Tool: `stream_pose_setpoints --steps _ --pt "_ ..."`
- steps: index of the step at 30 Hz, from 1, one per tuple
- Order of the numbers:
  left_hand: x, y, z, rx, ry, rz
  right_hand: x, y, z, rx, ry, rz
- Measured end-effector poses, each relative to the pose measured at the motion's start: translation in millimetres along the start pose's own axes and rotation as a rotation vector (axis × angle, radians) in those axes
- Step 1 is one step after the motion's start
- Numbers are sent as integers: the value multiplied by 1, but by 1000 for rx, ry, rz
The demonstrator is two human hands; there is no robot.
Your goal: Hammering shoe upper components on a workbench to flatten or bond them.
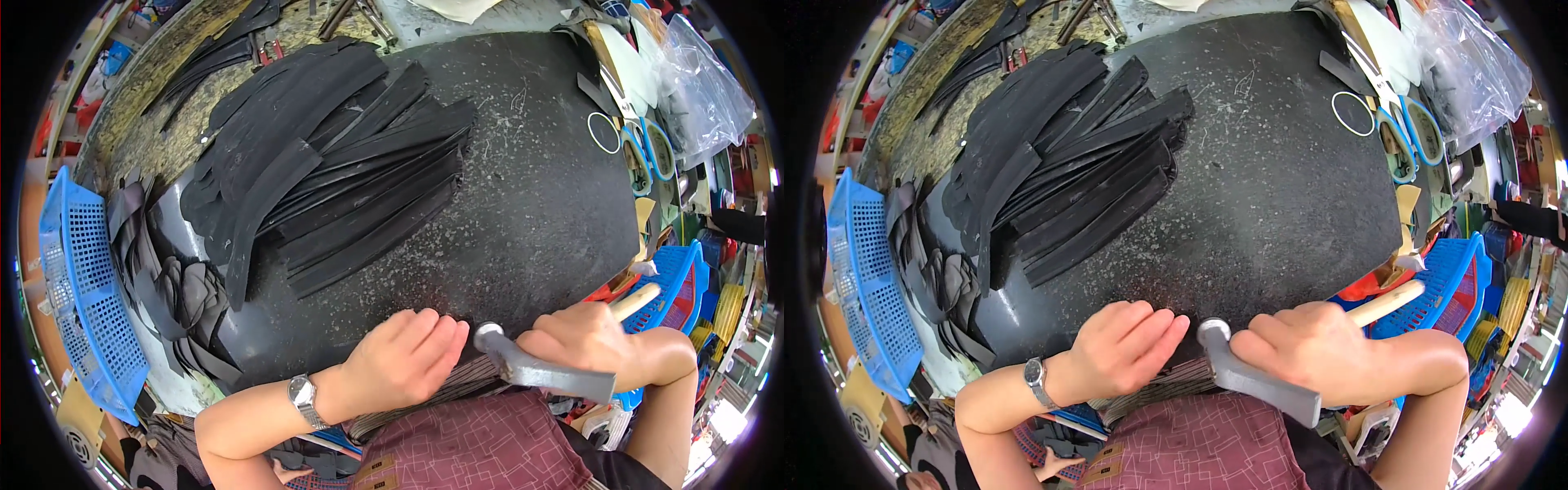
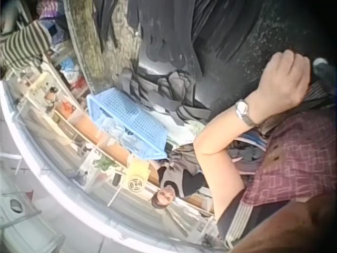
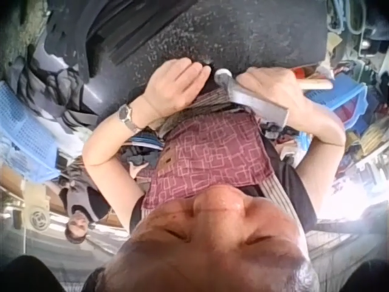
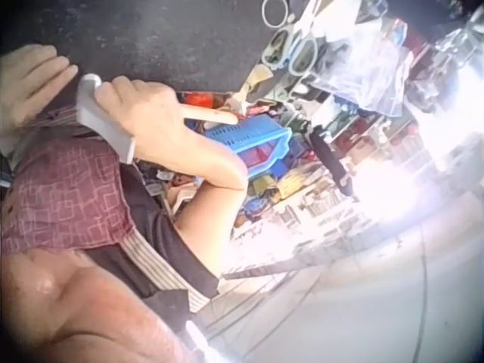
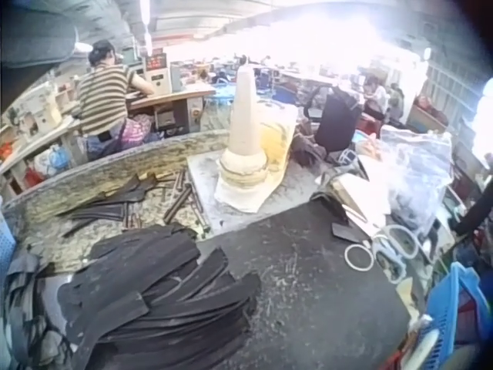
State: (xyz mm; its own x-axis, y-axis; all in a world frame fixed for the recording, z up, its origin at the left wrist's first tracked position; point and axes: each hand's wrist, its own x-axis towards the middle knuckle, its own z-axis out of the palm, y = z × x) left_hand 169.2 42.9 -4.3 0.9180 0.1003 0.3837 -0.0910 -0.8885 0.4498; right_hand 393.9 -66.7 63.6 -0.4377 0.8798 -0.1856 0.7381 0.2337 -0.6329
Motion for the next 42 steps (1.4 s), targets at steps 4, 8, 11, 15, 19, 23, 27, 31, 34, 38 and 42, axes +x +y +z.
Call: stream_pose_setpoints --steps 4,8,11,15,19,23,27,31,34,38,42 --pt "3 3 -2 168 -74 121 3 -1 -17 -59 15 37" --pt "3 6 -2 210 -81 107 15 -6 -17 -244 77 -31" --pt "5 4 -3 232 -86 131 15 0 -10 -257 -5 -74" --pt "-4 4 -4 231 -101 141 21 -5 -9 -326 93 -133" --pt "-17 2 -10 138 -66 46 27 -4 -5 -350 59 -149" --pt "-24 3 -15 226 -38 12 35 -16 -3 -412 -12 -152" --pt "-33 5 -18 265 -22 -4 44 -12 -5 -324 27 -178" --pt "-44 2 -26 115 15 -147 54 -20 -4 -364 -68 -220" --pt "-50 8 -28 357 -56 -14 62 -19 -4 -324 1 -262" --pt "-64 4 -34 124 26 -168 68 -27 0 -391 -91 -255" --pt "-68 9 -39 288 -41 -95 79 -35 1 -374 -67 -278"
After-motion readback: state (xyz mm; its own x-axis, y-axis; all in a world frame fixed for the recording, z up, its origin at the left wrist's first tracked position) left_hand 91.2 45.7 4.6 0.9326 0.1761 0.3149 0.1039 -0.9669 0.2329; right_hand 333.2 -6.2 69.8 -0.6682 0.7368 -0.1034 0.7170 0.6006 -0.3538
